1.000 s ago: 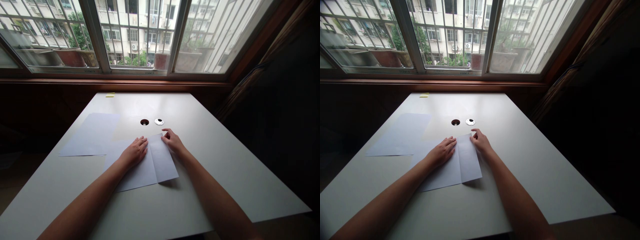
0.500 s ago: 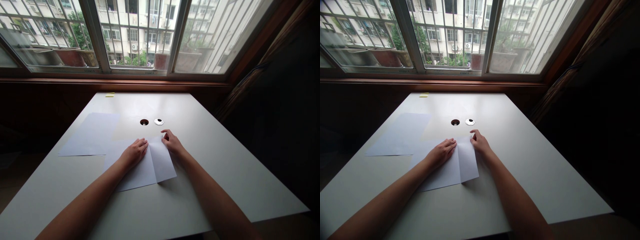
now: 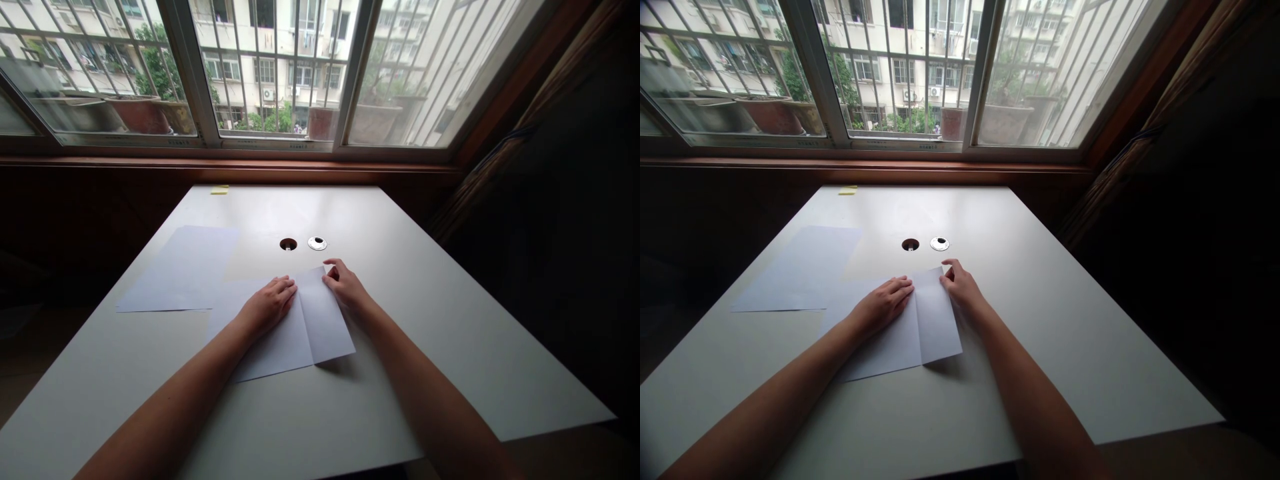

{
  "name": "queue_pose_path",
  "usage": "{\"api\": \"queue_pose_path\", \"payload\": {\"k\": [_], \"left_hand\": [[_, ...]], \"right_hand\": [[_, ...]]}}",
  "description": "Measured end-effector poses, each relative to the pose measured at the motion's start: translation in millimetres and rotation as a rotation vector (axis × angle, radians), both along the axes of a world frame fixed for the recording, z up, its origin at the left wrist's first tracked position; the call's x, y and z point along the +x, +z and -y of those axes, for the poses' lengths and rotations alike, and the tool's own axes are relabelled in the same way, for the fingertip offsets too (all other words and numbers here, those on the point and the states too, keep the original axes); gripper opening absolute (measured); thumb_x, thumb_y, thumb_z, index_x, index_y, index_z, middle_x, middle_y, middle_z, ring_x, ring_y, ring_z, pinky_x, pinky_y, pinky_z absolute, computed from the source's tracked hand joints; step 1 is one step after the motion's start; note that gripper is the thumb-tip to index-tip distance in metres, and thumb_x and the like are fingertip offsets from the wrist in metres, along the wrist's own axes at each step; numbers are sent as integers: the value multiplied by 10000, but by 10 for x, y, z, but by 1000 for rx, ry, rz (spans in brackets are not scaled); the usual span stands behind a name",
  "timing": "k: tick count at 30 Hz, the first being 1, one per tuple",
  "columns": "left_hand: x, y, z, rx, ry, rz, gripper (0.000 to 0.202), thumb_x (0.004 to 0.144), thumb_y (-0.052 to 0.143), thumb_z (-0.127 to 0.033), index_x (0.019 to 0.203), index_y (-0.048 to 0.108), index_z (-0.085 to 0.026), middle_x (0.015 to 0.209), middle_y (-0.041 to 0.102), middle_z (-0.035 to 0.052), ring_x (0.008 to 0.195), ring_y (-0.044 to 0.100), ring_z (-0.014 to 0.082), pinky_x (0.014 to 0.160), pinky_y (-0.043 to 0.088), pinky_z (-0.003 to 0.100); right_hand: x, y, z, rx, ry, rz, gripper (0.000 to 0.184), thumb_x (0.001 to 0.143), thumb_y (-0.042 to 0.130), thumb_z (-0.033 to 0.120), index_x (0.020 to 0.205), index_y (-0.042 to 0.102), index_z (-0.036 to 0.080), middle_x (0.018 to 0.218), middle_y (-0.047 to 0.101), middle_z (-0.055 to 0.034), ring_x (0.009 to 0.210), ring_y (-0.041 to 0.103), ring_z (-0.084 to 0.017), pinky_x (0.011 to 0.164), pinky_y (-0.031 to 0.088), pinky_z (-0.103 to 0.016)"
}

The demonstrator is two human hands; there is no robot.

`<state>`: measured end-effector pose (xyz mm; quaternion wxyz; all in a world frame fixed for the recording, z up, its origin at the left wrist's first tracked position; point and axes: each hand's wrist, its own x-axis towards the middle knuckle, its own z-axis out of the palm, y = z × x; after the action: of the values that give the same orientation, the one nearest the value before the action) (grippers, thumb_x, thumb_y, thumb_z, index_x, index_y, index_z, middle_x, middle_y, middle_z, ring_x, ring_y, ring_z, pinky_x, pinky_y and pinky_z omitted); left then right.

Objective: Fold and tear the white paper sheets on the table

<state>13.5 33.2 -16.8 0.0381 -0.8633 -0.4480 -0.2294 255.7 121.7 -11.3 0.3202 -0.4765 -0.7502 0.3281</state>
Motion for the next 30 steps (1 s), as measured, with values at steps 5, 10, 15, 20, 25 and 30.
{"api": "queue_pose_path", "payload": {"k": [5,10,15,20,25,30], "left_hand": [[1,162,65,24,40,-179,289,974,473,-147,1218,627,-135,1306,610,131,1260,534,267,1119,430,453],[123,243,114,-3,133,-212,335,969,462,-171,1267,603,-108,1301,620,139,1233,559,280,1097,447,439],[265,74,79,-44,176,-141,397,989,428,-224,1332,551,-66,1394,551,170,1361,454,285,1139,408,424],[238,-48,58,-83,170,-80,436,1005,392,-239,1390,500,-67,1466,482,167,1411,391,278,1180,352,452],[224,-69,54,-85,150,-37,434,1014,376,-256,1392,501,-84,1477,468,172,1420,379,278,1175,351,481],[225,-106,39,-65,141,9,423,1007,392,-249,1392,503,-114,1465,486,161,1414,392,277,1166,360,489]], "right_hand": [[1,29,26,15,-33,0,342,831,540,257,1173,544,260,769,607,38,738,589,-162,714,425,-287],[-13,24,29,45,-90,-7,320,828,524,249,1146,559,261,757,600,39,724,584,-159,710,426,-284],[-18,6,22,69,-105,31,317,826,515,237,1137,572,264,747,601,35,711,582,-162,698,425,-280],[-66,24,16,98,-137,88,333,852,520,272,1181,573,275,797,620,21,713,577,-164,688,425,-277],[-98,34,0,127,-149,76,348,875,522,313,1216,579,275,848,632,-1,715,581,-167,688,436,-278],[-90,23,-4,138,-122,76,361,859,494,242,1201,600,282,774,598,12,701,560,-165,699,432,-275]]}}
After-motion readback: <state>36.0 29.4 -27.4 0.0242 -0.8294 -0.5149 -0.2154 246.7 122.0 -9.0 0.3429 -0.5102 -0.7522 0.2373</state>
